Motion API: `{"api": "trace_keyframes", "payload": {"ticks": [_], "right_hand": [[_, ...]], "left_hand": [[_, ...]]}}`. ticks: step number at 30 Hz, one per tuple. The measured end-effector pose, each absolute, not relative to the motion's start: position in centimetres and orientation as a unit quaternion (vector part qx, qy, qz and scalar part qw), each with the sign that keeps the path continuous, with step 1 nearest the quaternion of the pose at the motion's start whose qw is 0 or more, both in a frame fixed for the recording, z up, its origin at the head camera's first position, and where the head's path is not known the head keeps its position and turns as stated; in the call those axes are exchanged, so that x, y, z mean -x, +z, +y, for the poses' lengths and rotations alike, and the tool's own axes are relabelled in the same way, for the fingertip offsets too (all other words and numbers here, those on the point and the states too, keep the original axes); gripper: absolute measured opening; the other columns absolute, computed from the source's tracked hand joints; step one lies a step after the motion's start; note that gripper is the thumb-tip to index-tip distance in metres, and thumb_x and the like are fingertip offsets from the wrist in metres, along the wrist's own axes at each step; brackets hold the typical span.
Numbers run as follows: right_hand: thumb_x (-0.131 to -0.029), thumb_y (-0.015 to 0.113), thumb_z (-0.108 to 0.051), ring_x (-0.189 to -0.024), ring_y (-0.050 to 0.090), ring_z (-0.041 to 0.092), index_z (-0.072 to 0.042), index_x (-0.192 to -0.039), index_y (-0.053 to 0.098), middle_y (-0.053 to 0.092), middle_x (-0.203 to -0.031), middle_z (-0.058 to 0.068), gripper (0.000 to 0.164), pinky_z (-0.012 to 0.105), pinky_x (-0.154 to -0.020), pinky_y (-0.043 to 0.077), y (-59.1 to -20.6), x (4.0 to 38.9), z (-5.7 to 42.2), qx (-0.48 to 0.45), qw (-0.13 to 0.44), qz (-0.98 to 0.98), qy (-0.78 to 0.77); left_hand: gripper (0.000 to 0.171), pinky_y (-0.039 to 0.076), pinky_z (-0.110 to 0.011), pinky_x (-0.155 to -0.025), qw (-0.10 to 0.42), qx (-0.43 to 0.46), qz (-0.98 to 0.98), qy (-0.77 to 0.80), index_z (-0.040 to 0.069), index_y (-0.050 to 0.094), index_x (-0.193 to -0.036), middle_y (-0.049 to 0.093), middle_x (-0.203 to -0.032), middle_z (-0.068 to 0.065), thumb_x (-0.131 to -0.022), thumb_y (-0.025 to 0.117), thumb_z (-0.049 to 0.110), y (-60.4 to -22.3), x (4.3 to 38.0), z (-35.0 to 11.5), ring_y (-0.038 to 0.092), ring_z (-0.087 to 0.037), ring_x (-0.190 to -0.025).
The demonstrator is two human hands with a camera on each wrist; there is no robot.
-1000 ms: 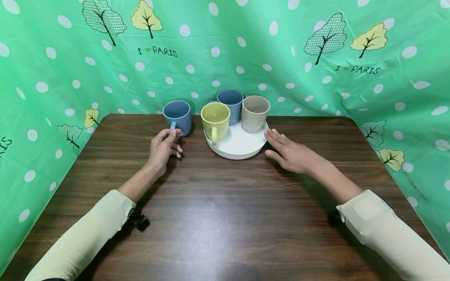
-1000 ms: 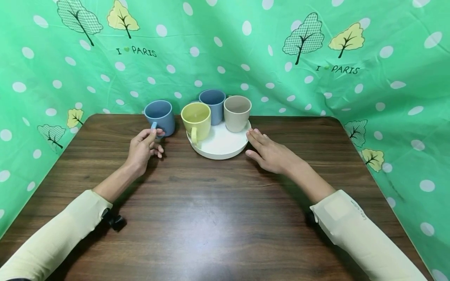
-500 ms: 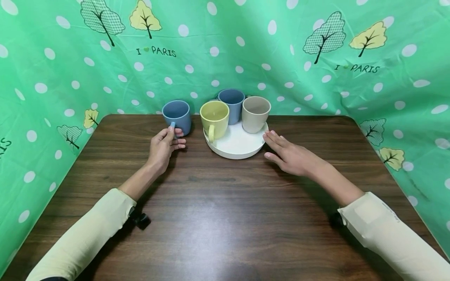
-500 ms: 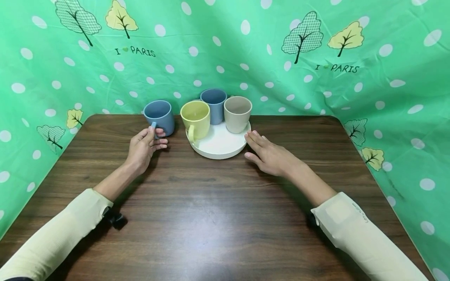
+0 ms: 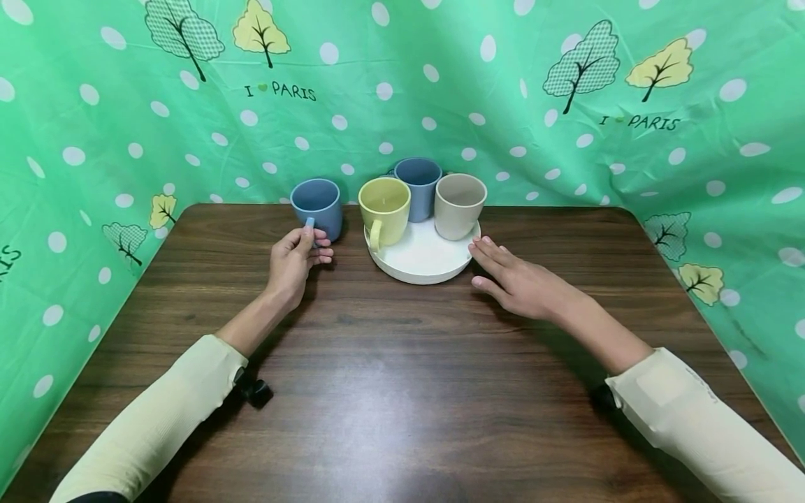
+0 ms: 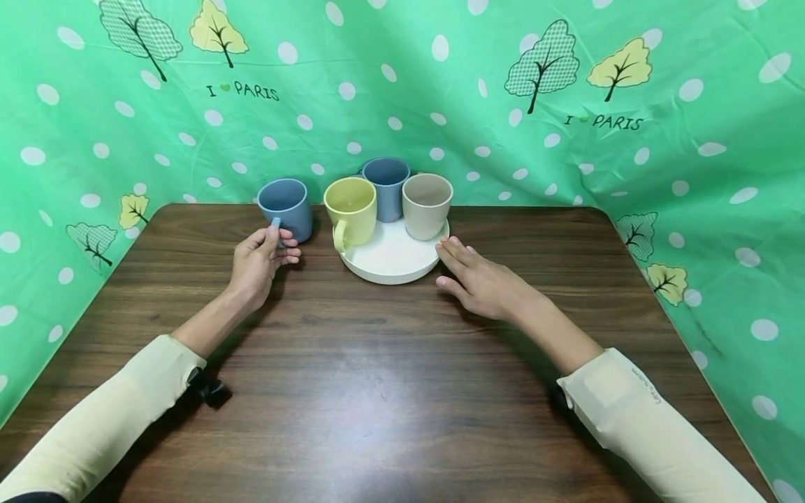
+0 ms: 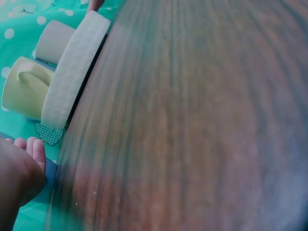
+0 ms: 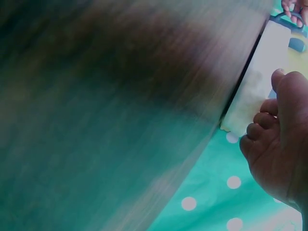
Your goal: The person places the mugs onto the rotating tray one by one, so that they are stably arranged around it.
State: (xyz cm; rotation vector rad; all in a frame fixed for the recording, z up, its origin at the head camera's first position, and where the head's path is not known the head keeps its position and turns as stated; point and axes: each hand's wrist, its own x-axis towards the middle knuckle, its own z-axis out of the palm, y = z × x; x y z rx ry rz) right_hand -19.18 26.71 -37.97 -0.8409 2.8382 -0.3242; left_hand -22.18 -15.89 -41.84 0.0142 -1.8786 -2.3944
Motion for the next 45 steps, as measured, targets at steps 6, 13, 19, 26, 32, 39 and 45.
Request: {"api": "trace_keyframes", "payload": {"ticks": [6, 13, 19, 26, 32, 39, 45], "right_hand": [[-0.123, 0.048, -0.042, -0.177, 0.018, 0.041, -0.009, -0.180, 0.022, 0.016, -0.189, 0.020, 0.071, 0.062, -0.142, 0.024, -37.9, 19.0, 26.6, 0.278, 0.086, 0.951, -0.108], [-0.122, 0.048, -0.043, -0.177, 0.018, 0.040, -0.009, -0.180, 0.024, 0.017, -0.189, 0.019, 0.071, 0.062, -0.142, 0.024, -38.0, 18.9, 26.5, 0.280, 0.084, 0.949, -0.114], [-0.122, 0.047, -0.045, -0.177, 0.017, 0.039, -0.011, -0.181, 0.021, 0.015, -0.190, 0.017, 0.072, 0.062, -0.142, 0.025, -38.1, 18.6, 26.4, 0.281, 0.089, 0.949, -0.111], [-0.122, 0.046, -0.047, -0.176, 0.019, 0.042, -0.011, -0.181, 0.022, 0.016, -0.190, 0.018, 0.072, 0.064, -0.140, 0.028, -37.9, 18.5, 26.4, 0.282, 0.088, 0.949, -0.107], [-0.122, 0.047, -0.046, -0.176, 0.020, 0.041, -0.011, -0.181, 0.023, 0.017, -0.190, 0.018, 0.072, 0.062, -0.141, 0.028, -37.8, 18.4, 26.4, 0.280, 0.090, 0.950, -0.103], [-0.122, 0.046, -0.047, -0.177, 0.019, 0.040, -0.011, -0.181, 0.023, 0.017, -0.190, 0.017, 0.073, 0.062, -0.141, 0.027, -37.6, 18.4, 26.4, 0.279, 0.093, 0.951, -0.098], [-0.122, 0.046, -0.048, -0.175, 0.022, 0.043, -0.012, -0.181, 0.024, 0.018, -0.189, 0.018, 0.073, 0.063, -0.139, 0.030, -37.4, 18.4, 26.2, 0.278, 0.094, 0.951, -0.097]], "left_hand": [[0.029, 0.068, -0.026, -0.079, 0.058, -0.006, -0.604, -0.795, 0.005, 0.069, -0.104, 0.075, -0.091, -0.001, -0.121, 0.052, 0.022, -41.9, 22.2, -15.6, 0.076, -0.014, -0.081], [0.029, 0.067, -0.026, -0.078, 0.064, -0.014, -0.604, -0.795, 0.004, 0.069, -0.103, 0.075, -0.091, -0.001, -0.120, 0.054, 0.022, -42.0, 22.0, -15.6, 0.076, -0.014, -0.081], [0.029, 0.067, -0.025, -0.079, 0.067, -0.015, -0.604, -0.794, 0.004, 0.069, -0.102, 0.076, -0.092, -0.002, -0.120, 0.054, 0.022, -42.1, 21.6, -16.0, 0.076, -0.015, -0.081], [0.030, 0.067, -0.025, -0.078, 0.070, -0.004, -0.596, -0.800, 0.007, 0.071, -0.100, 0.076, -0.091, -0.002, -0.120, 0.054, 0.022, -41.9, 21.0, -16.4, 0.076, -0.015, -0.081], [0.031, 0.067, -0.026, -0.079, 0.069, 0.001, -0.596, -0.800, 0.007, 0.071, -0.100, 0.077, -0.092, -0.002, -0.120, 0.054, 0.022, -41.5, 20.1, -16.6, 0.077, -0.015, -0.083], [0.030, 0.068, -0.026, -0.080, 0.065, 0.011, -0.591, -0.804, 0.007, 0.073, -0.100, 0.077, -0.092, -0.003, -0.120, 0.054, 0.021, -41.0, 19.1, -16.9, 0.077, -0.015, -0.084], [0.031, 0.068, -0.025, -0.080, 0.048, 0.013, -0.595, -0.802, 0.008, 0.073, -0.101, 0.077, -0.093, -0.002, -0.119, 0.055, 0.025, -40.6, 18.0, -17.2, 0.077, -0.014, -0.084]]}}
